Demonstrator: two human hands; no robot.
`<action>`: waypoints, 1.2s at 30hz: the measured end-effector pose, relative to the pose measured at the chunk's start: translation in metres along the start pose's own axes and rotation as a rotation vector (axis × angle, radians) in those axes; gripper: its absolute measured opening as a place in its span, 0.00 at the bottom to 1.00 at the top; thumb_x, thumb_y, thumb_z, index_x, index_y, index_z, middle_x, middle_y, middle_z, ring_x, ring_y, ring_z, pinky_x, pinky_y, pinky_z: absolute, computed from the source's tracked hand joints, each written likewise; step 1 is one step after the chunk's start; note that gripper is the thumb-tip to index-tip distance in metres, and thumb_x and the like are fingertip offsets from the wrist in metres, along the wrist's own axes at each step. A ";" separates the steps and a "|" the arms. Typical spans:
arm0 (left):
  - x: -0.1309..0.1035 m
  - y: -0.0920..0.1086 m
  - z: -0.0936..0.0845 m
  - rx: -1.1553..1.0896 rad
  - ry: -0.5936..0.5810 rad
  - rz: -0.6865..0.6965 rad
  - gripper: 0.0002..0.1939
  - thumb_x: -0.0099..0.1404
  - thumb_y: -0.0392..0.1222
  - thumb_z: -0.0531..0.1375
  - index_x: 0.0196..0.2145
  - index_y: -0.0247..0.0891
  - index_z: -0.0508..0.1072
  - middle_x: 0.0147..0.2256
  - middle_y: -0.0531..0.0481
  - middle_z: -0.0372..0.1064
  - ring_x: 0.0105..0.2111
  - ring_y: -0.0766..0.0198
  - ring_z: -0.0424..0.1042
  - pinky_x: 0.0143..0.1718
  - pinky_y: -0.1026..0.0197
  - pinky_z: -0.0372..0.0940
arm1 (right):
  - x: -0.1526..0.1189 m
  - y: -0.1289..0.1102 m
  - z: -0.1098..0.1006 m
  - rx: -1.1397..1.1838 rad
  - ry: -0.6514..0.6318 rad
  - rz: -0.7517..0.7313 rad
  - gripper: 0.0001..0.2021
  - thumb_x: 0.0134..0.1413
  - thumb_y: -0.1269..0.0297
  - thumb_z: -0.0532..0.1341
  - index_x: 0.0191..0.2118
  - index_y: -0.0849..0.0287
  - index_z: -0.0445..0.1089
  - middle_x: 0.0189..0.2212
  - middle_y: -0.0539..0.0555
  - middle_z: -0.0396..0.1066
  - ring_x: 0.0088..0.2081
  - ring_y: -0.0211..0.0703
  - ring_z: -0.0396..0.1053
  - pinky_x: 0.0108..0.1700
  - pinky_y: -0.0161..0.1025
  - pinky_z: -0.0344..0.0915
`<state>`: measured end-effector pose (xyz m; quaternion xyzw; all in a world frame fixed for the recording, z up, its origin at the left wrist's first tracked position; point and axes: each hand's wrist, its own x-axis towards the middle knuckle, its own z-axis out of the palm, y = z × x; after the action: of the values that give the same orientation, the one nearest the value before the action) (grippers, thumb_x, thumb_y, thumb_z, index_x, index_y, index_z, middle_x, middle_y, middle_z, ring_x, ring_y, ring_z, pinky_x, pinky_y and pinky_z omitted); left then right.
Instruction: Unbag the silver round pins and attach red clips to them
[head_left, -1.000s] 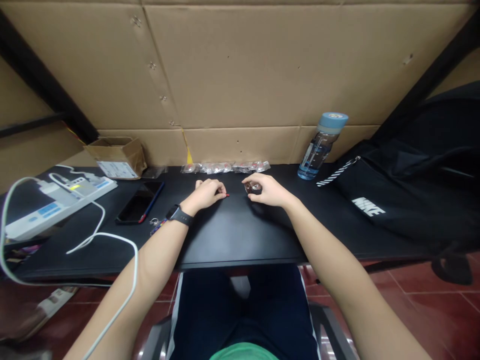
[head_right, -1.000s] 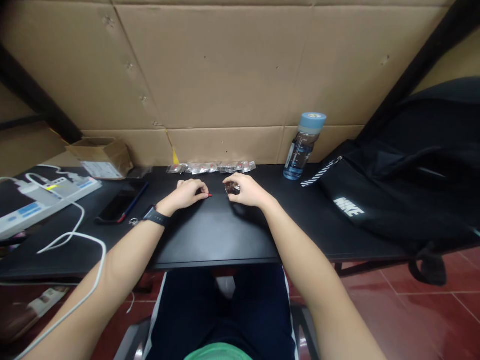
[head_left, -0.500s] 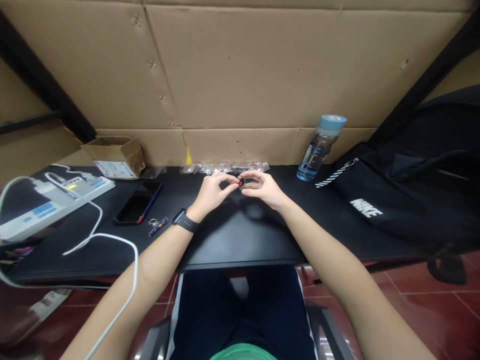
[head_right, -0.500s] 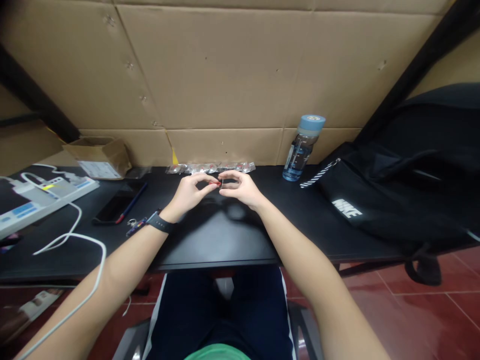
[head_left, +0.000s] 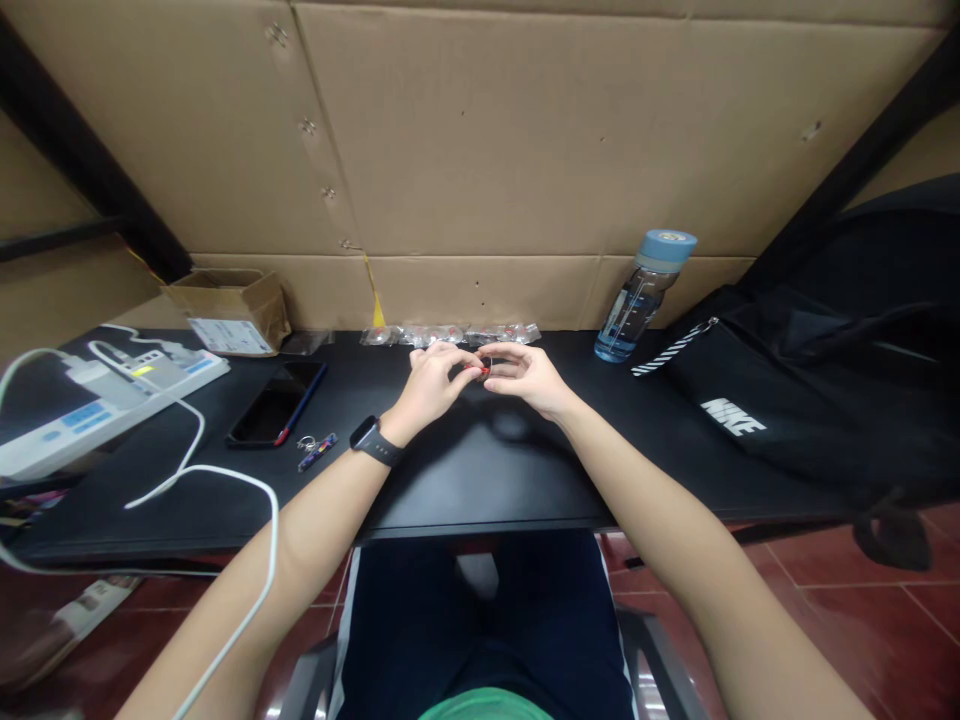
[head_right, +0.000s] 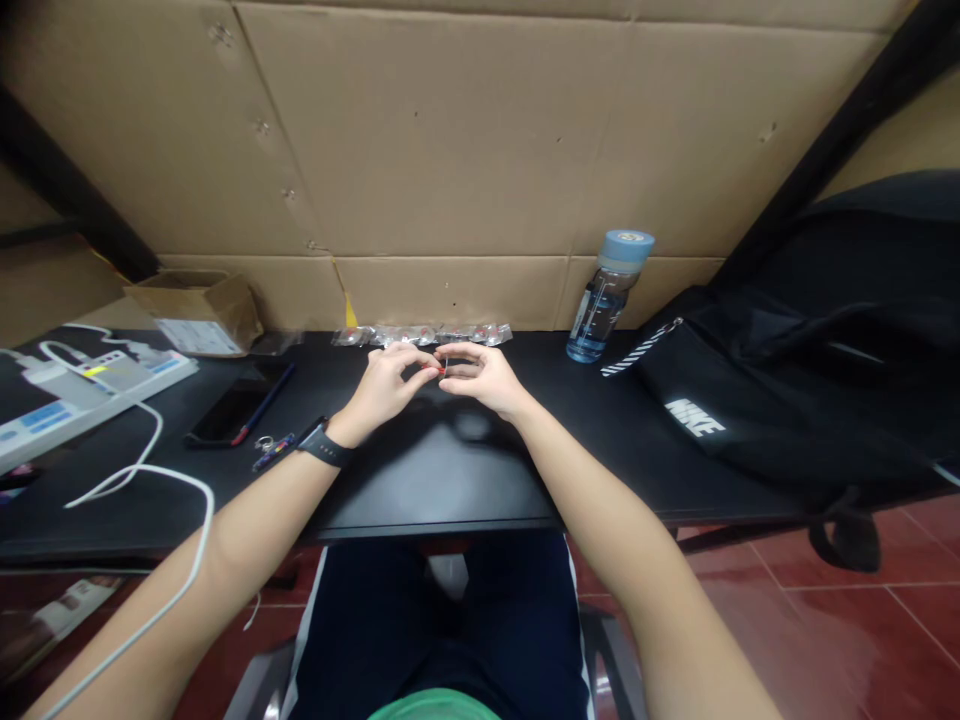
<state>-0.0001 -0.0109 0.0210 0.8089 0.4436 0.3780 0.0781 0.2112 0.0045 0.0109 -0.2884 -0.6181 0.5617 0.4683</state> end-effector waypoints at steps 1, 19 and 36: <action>0.000 0.000 0.001 0.012 -0.003 0.000 0.06 0.73 0.45 0.62 0.40 0.46 0.80 0.44 0.51 0.80 0.50 0.52 0.72 0.56 0.46 0.54 | 0.000 0.000 0.000 -0.007 0.001 -0.002 0.31 0.37 0.62 0.79 0.52 0.55 0.76 0.53 0.57 0.78 0.48 0.50 0.78 0.57 0.53 0.75; -0.002 0.002 0.007 0.057 -0.017 -0.046 0.07 0.73 0.42 0.59 0.39 0.43 0.77 0.45 0.49 0.79 0.50 0.53 0.72 0.52 0.49 0.55 | 0.004 0.009 0.002 -0.184 0.006 -0.097 0.33 0.38 0.65 0.78 0.54 0.56 0.73 0.52 0.60 0.77 0.48 0.50 0.79 0.55 0.49 0.75; 0.000 -0.014 0.014 -0.188 0.015 -0.069 0.07 0.68 0.43 0.62 0.38 0.41 0.80 0.41 0.48 0.80 0.45 0.55 0.76 0.52 0.52 0.67 | -0.003 0.004 0.012 -0.216 0.065 -0.050 0.29 0.48 0.53 0.75 0.54 0.55 0.70 0.43 0.58 0.81 0.40 0.49 0.82 0.45 0.45 0.78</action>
<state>0.0004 -0.0001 0.0044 0.7794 0.4342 0.4210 0.1634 0.2007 -0.0020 0.0069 -0.3396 -0.6664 0.4703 0.4684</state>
